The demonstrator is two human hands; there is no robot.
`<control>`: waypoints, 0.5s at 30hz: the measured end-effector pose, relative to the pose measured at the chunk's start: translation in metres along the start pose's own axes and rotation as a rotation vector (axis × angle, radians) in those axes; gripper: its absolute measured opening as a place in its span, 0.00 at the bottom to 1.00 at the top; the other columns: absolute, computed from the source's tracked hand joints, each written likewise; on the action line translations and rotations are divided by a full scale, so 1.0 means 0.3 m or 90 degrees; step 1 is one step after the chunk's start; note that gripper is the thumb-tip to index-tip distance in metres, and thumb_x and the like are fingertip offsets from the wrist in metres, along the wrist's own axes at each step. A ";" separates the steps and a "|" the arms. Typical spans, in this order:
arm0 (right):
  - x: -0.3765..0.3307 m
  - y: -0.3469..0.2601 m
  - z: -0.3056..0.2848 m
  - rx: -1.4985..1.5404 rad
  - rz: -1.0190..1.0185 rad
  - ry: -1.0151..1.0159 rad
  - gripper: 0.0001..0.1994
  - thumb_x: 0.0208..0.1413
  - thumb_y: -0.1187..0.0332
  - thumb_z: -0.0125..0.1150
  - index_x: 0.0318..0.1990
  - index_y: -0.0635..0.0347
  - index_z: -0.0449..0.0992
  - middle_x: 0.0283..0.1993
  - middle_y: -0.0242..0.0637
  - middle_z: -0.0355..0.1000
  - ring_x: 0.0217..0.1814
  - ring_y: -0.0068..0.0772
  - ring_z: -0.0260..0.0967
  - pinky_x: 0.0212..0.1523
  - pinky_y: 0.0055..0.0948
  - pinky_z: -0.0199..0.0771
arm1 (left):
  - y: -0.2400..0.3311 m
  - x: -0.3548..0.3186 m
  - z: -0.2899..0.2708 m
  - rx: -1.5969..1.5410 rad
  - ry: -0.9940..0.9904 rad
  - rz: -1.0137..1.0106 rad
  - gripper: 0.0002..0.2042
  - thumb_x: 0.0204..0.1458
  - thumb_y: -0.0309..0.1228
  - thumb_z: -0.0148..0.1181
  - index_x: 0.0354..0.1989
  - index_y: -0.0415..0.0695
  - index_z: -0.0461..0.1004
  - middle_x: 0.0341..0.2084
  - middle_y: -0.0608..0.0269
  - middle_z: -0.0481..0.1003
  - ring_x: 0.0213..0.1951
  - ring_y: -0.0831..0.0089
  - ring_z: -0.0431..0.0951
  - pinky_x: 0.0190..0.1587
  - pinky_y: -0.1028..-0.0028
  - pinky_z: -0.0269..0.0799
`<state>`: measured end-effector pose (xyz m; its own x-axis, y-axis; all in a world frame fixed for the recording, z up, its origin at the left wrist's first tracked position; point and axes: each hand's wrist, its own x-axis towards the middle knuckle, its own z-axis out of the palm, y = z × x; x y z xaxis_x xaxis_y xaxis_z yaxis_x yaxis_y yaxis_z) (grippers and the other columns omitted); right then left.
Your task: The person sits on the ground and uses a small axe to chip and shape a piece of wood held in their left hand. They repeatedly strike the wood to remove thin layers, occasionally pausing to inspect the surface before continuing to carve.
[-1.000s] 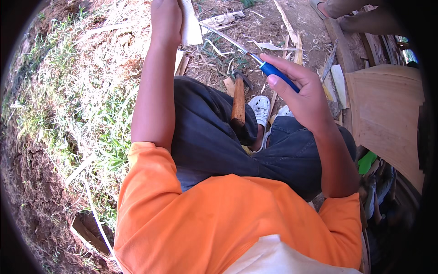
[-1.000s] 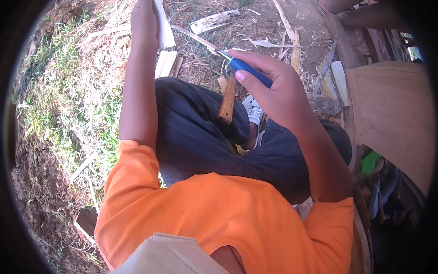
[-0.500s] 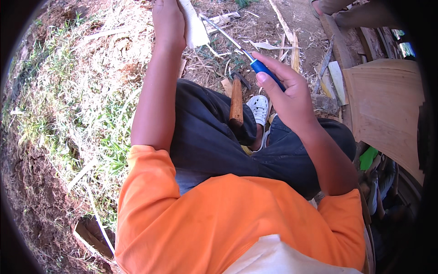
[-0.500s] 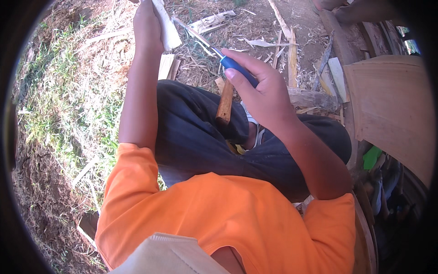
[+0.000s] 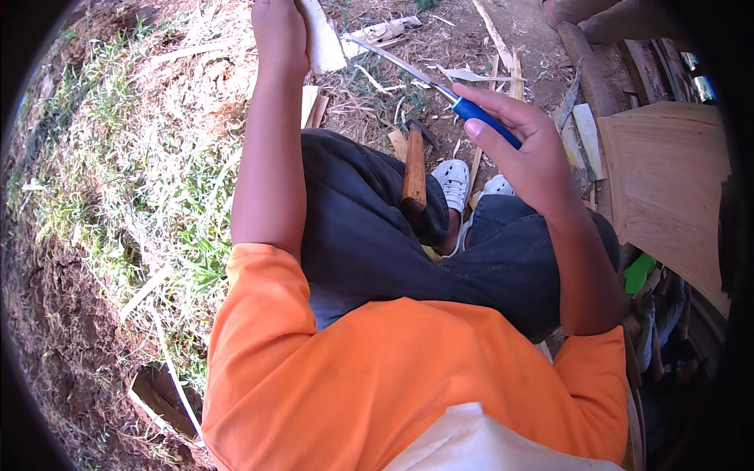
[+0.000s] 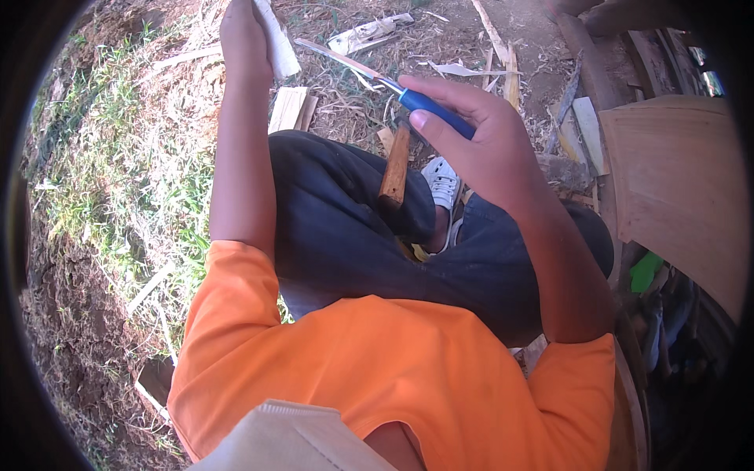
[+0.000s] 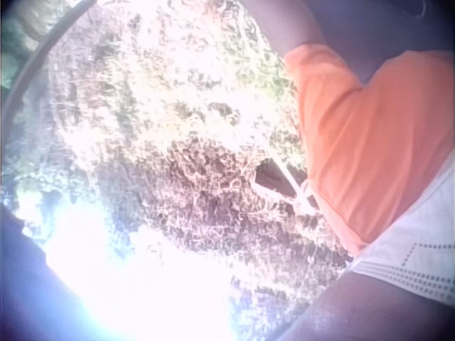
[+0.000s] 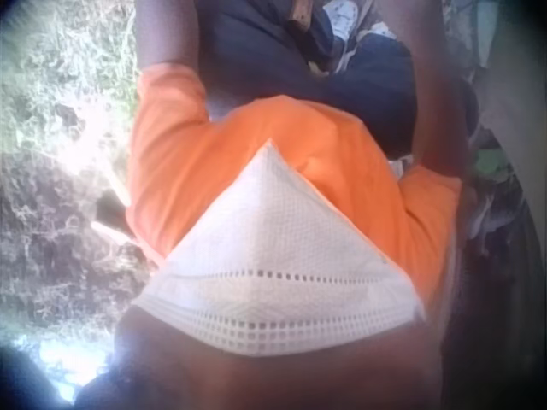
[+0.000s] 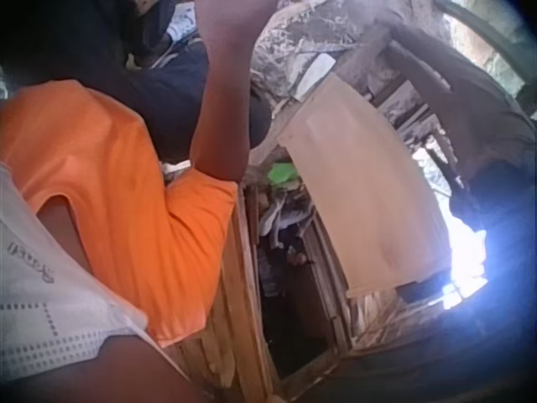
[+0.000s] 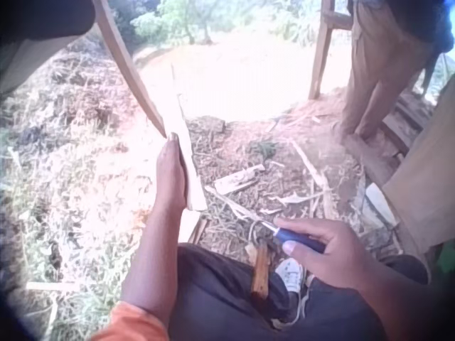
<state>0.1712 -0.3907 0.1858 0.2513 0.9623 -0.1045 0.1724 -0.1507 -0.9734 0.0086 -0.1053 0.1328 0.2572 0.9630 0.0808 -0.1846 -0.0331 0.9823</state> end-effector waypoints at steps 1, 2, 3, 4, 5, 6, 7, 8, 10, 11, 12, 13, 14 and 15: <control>0.001 -0.004 0.007 0.002 -0.021 -0.009 0.18 0.65 0.71 0.63 0.62 0.57 0.79 0.54 0.37 0.79 0.55 0.21 0.75 0.58 0.25 0.74 | -0.008 0.009 -0.017 0.005 -0.002 -0.001 0.20 0.72 0.45 0.45 0.53 0.40 0.74 0.39 0.64 0.74 0.40 0.74 0.72 0.43 0.70 0.70; 0.002 -0.011 0.010 -0.013 -0.020 -0.018 0.18 0.65 0.71 0.63 0.62 0.57 0.79 0.54 0.37 0.80 0.55 0.21 0.75 0.58 0.25 0.74 | -0.018 0.016 -0.032 0.010 -0.004 -0.002 0.20 0.72 0.45 0.45 0.53 0.40 0.74 0.38 0.64 0.74 0.40 0.74 0.72 0.43 0.71 0.70; 0.005 -0.015 0.007 -0.027 -0.018 -0.023 0.18 0.65 0.71 0.63 0.62 0.58 0.79 0.54 0.37 0.80 0.54 0.21 0.75 0.58 0.25 0.74 | -0.009 0.008 -0.020 0.019 0.000 -0.001 0.20 0.72 0.45 0.45 0.53 0.40 0.74 0.38 0.64 0.74 0.40 0.74 0.71 0.43 0.71 0.69; 0.007 -0.017 0.004 -0.042 -0.015 -0.029 0.18 0.65 0.71 0.63 0.62 0.58 0.78 0.54 0.38 0.80 0.54 0.21 0.75 0.57 0.24 0.74 | -0.003 -0.004 -0.005 0.028 0.003 0.000 0.20 0.72 0.45 0.45 0.53 0.40 0.74 0.38 0.64 0.74 0.40 0.74 0.71 0.43 0.71 0.69; 0.010 -0.013 0.002 -0.036 -0.023 -0.026 0.18 0.65 0.71 0.63 0.62 0.58 0.78 0.54 0.38 0.80 0.53 0.21 0.75 0.57 0.24 0.74 | 0.005 -0.010 0.009 0.038 0.006 0.002 0.20 0.72 0.45 0.45 0.53 0.40 0.74 0.38 0.65 0.74 0.40 0.75 0.71 0.43 0.71 0.69; 0.011 -0.006 0.002 -0.030 -0.030 -0.025 0.18 0.65 0.70 0.63 0.62 0.58 0.78 0.54 0.38 0.80 0.53 0.21 0.75 0.57 0.24 0.73 | 0.004 -0.010 0.016 0.035 0.005 0.015 0.20 0.72 0.45 0.45 0.53 0.39 0.74 0.39 0.64 0.74 0.40 0.74 0.71 0.45 0.71 0.69; 0.012 -0.001 0.001 -0.024 -0.037 -0.023 0.18 0.65 0.70 0.63 0.62 0.58 0.78 0.53 0.38 0.80 0.53 0.22 0.75 0.56 0.24 0.73 | 0.004 -0.010 0.021 0.031 0.004 0.029 0.20 0.72 0.45 0.46 0.53 0.38 0.73 0.39 0.64 0.74 0.41 0.74 0.72 0.46 0.71 0.69; 0.011 0.000 0.000 -0.024 -0.033 -0.025 0.18 0.65 0.70 0.63 0.62 0.58 0.78 0.53 0.38 0.80 0.53 0.22 0.75 0.56 0.24 0.73 | 0.004 -0.011 0.025 0.028 0.004 0.043 0.21 0.72 0.45 0.46 0.54 0.38 0.73 0.40 0.63 0.74 0.42 0.74 0.72 0.47 0.71 0.69; 0.012 -0.002 -0.005 -0.024 -0.029 -0.032 0.18 0.65 0.70 0.62 0.62 0.57 0.79 0.54 0.38 0.80 0.53 0.22 0.75 0.56 0.25 0.73 | -0.008 0.000 0.006 0.041 -0.014 0.004 0.22 0.72 0.45 0.46 0.55 0.36 0.73 0.44 0.61 0.75 0.46 0.72 0.73 0.51 0.70 0.69; 0.012 0.000 -0.004 -0.028 -0.032 -0.032 0.18 0.65 0.70 0.62 0.62 0.57 0.79 0.54 0.38 0.80 0.53 0.22 0.75 0.56 0.25 0.73 | -0.014 0.005 -0.002 0.047 -0.023 -0.014 0.22 0.72 0.45 0.46 0.56 0.35 0.72 0.45 0.60 0.76 0.47 0.71 0.73 0.53 0.70 0.69; 0.011 0.004 -0.004 -0.032 -0.035 -0.030 0.18 0.65 0.70 0.62 0.62 0.57 0.79 0.53 0.39 0.80 0.53 0.22 0.75 0.57 0.25 0.73 | -0.004 -0.004 0.012 0.036 -0.027 -0.003 0.23 0.72 0.45 0.45 0.57 0.35 0.72 0.47 0.58 0.76 0.49 0.71 0.73 0.54 0.69 0.69; 0.009 0.009 -0.002 -0.036 -0.038 -0.028 0.18 0.66 0.70 0.62 0.62 0.57 0.79 0.53 0.39 0.80 0.53 0.22 0.75 0.57 0.26 0.74 | 0.006 -0.016 0.029 0.025 -0.031 0.009 0.23 0.72 0.45 0.45 0.58 0.34 0.71 0.48 0.57 0.76 0.51 0.70 0.73 0.56 0.69 0.69; 0.007 0.016 0.003 -0.036 -0.039 -0.018 0.18 0.66 0.70 0.62 0.62 0.57 0.78 0.53 0.39 0.80 0.53 0.22 0.75 0.57 0.26 0.74 | 0.014 -0.026 0.042 0.014 -0.035 0.021 0.24 0.72 0.45 0.45 0.59 0.34 0.71 0.50 0.56 0.76 0.52 0.69 0.73 0.57 0.69 0.68; 0.002 0.021 0.013 -0.036 -0.041 -0.008 0.18 0.66 0.70 0.62 0.62 0.57 0.78 0.53 0.39 0.80 0.53 0.22 0.75 0.57 0.26 0.74 | 0.014 -0.027 0.045 0.031 -0.027 0.043 0.24 0.73 0.45 0.45 0.60 0.34 0.71 0.50 0.56 0.76 0.52 0.69 0.73 0.57 0.69 0.68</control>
<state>0.1686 -0.3901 0.1788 0.2261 0.9730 -0.0456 0.2410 -0.1012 -0.9652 0.0186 -0.1168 0.1387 0.2854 0.9460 0.1537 -0.1574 -0.1119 0.9812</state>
